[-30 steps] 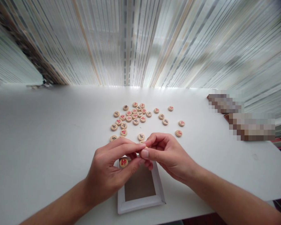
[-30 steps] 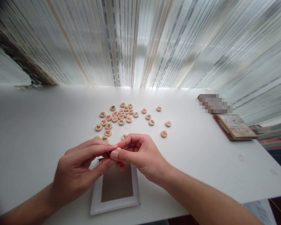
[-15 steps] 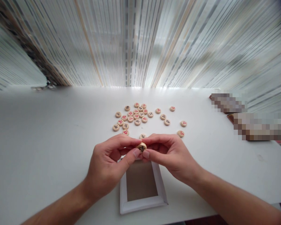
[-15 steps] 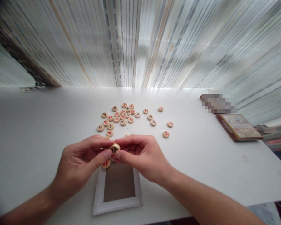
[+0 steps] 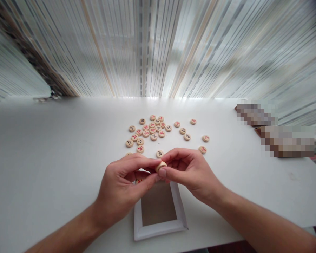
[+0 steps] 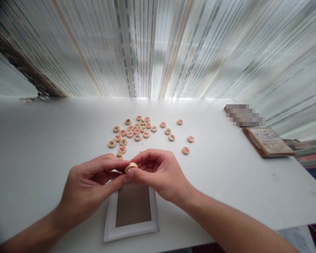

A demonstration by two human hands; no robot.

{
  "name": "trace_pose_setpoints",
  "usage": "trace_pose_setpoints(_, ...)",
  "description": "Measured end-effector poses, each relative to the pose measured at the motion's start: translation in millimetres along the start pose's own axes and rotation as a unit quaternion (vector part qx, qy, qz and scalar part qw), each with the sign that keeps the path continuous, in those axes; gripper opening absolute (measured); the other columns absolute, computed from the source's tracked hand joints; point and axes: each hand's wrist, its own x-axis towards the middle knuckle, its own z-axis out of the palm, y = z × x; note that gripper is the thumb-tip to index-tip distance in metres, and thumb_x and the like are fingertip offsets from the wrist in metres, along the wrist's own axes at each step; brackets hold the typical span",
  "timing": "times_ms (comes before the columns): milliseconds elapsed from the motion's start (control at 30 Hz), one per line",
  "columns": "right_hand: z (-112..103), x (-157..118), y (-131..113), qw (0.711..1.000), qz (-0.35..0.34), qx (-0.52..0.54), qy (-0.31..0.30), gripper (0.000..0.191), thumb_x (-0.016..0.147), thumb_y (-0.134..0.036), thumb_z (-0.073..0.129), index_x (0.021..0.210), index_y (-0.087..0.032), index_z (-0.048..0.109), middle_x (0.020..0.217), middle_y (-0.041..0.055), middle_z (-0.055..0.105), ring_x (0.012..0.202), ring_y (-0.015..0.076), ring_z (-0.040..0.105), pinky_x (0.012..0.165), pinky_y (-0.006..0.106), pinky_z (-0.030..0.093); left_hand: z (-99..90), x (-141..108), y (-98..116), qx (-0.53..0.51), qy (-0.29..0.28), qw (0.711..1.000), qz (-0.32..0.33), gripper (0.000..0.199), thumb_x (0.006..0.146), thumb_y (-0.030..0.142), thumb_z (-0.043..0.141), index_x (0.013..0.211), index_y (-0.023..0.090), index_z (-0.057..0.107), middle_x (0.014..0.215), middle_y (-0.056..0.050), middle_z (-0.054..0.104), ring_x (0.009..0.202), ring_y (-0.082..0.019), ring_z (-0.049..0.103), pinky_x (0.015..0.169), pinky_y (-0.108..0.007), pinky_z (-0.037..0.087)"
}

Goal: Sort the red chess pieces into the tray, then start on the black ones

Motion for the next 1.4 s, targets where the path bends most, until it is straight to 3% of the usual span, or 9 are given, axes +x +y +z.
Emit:
trace_pose_setpoints(200,0.2,-0.1,-0.8,1.0,-0.017,-0.026,-0.002,0.031,0.066,-0.031,0.105,0.084,-0.018,0.084,0.072,0.003,0.08,0.06,0.0141,0.07,0.056,0.025,0.06,-0.7,-1.6,-3.6,-0.019,-0.019,0.999,-0.02,0.028,0.087,0.006,0.085,0.106,0.026,0.088,0.095,-0.002,0.082,0.079,-0.014,0.081,0.071,-0.018,0.069)
trace_pose_setpoints(300,0.0,-0.1,-0.1,0.998,-0.06,-0.033,-0.005,0.024,0.075,-0.03,0.1,0.093,-0.021,0.088,0.082,0.0039,0.082,0.072,0.0155,0.076,0.065,0.025,0.064,-0.7,0.1,-5.2,-0.032,-0.006,0.999,-0.027,0.026,0.089,0.006,0.083,0.105,0.026,0.088,0.096,-0.001,0.082,0.079,-0.012,0.08,0.069,-0.016,0.068)
trace_pose_setpoints(433,-1.0,-0.1,1.7,0.993,-0.111,-0.046,-0.009,0.019,0.083,-0.027,0.095,0.101,-0.024,0.089,0.094,0.0049,0.084,0.091,0.018,0.08,0.083,0.027,0.068,-2.5,0.2,-8.4,-0.029,0.019,0.999,-0.024,0.023,0.089,0.006,0.084,0.103,0.025,0.088,0.098,-0.001,0.084,0.091,-0.014,0.081,0.082,-0.017,0.068)
trace_pose_setpoints(567,-2.5,-0.5,3.7,0.987,-0.144,-0.077,0.009,0.018,0.083,-0.025,0.095,0.1,-0.024,0.089,0.098,0.0055,0.084,0.093,0.0183,0.08,0.084,0.027,0.067,-4.1,-2.5,-10.2,-0.012,0.039,0.999,-0.032,0.021,0.086,0.008,0.087,0.1,0.024,0.088,0.098,-0.002,0.084,0.09,-0.015,0.081,0.083,-0.018,0.068)
trace_pose_setpoints(833,-2.0,-1.8,5.0,0.993,-0.114,-0.037,-0.001,0.028,0.08,-0.017,0.096,0.105,-0.028,0.09,0.086,0.0013,0.086,0.071,0.0101,0.078,0.067,0.016,0.065,-2.8,1.6,-7.2,-0.027,0.058,0.998,-0.021,0.022,0.081,0.005,0.089,0.091,0.025,0.09,0.083,0.0,0.084,0.071,-0.012,0.079,0.064,-0.013,0.064)
trace_pose_setpoints(1000,-4.4,-0.2,4.4,0.998,-0.066,-0.008,-0.017,0.025,0.082,-0.021,0.096,0.106,-0.028,0.09,0.079,0.0002,0.084,0.065,0.0081,0.074,0.065,0.016,0.063,-2.9,1.9,-7.7,-0.043,0.05,0.997,-0.049,0.025,0.08,0.005,0.091,0.094,0.027,0.091,0.08,0.0,0.085,0.067,-0.013,0.081,0.058,-0.012,0.063)
trace_pose_setpoints(1167,-7.4,2.3,5.0,0.999,-0.025,0.024,-0.018,0.028,0.085,-0.028,0.095,0.111,-0.027,0.089,0.086,0.0024,0.085,0.067,0.0081,0.073,0.063,0.016,0.061,-1.4,0.4,-7.6,-0.066,0.048,0.994,-0.079,0.028,0.083,0.007,0.089,0.098,0.03,0.091,0.085,0.0,0.087,0.071,-0.014,0.083,0.065,-0.014,0.067)
trace_pose_setpoints(1400,-5.7,2.0,4.6,0.999,-0.023,0.034,-0.013,0.023,0.081,-0.028,0.098,0.102,-0.023,0.089,0.081,0.0022,0.084,0.065,0.0086,0.074,0.061,0.015,0.061,-1.1,1.7,-5.7,-0.101,0.036,0.988,-0.111,0.02,0.081,0.01,0.093,0.092,0.026,0.091,0.081,-0.001,0.087,0.069,-0.013,0.083,0.066,-0.011,0.066)
